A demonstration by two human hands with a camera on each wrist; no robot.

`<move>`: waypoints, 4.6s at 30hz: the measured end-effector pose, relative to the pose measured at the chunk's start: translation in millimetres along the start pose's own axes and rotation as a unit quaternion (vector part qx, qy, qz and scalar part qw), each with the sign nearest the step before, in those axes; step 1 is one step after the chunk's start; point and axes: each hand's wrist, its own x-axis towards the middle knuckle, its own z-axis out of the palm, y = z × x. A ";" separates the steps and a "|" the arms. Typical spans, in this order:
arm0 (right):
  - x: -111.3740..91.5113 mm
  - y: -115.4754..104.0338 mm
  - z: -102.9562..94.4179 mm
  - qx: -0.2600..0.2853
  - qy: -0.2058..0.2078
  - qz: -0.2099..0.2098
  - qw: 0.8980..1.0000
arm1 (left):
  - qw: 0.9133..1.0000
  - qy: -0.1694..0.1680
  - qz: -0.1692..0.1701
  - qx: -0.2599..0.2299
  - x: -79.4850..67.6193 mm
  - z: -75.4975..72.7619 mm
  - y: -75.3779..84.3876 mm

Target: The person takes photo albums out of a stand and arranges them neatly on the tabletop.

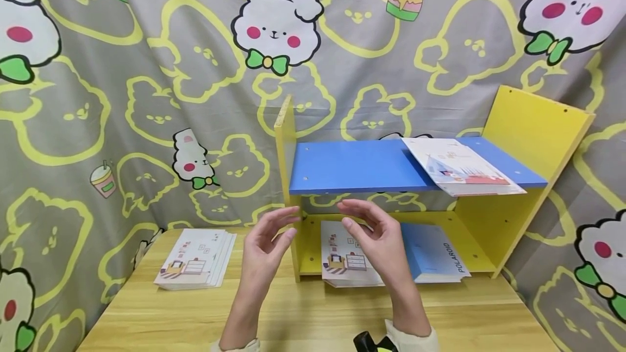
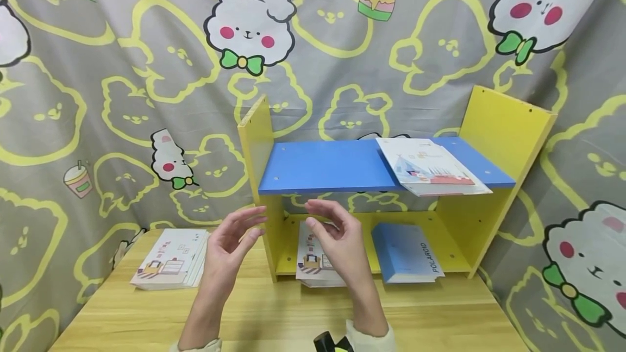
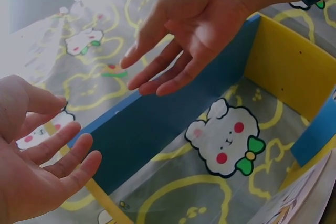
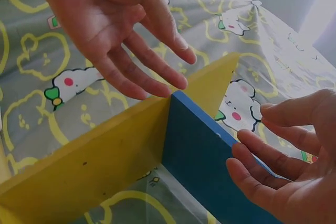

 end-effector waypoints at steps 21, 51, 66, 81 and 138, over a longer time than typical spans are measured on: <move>-8.8 3.5 -34.7 -0.076 -0.005 0.007 0.997 | 0.999 -0.036 -0.002 -0.003 10.7 19.2 -10.4; -25.3 5.4 -70.6 -0.113 0.023 0.033 0.993 | 0.995 -0.088 -0.008 -0.051 12.0 59.0 -24.4; -35.9 6.4 -102.5 -0.103 0.045 0.033 0.993 | 0.992 -0.100 -0.017 -0.071 10.1 86.6 -34.5; -38.7 4.2 -123.2 -0.052 0.070 0.005 0.996 | 0.991 -0.112 -0.019 -0.075 25.5 104.6 -35.8; -32.7 -22.4 -182.8 -0.095 0.243 0.020 0.965 | 0.983 -0.155 -0.019 -0.098 59.6 180.9 -40.2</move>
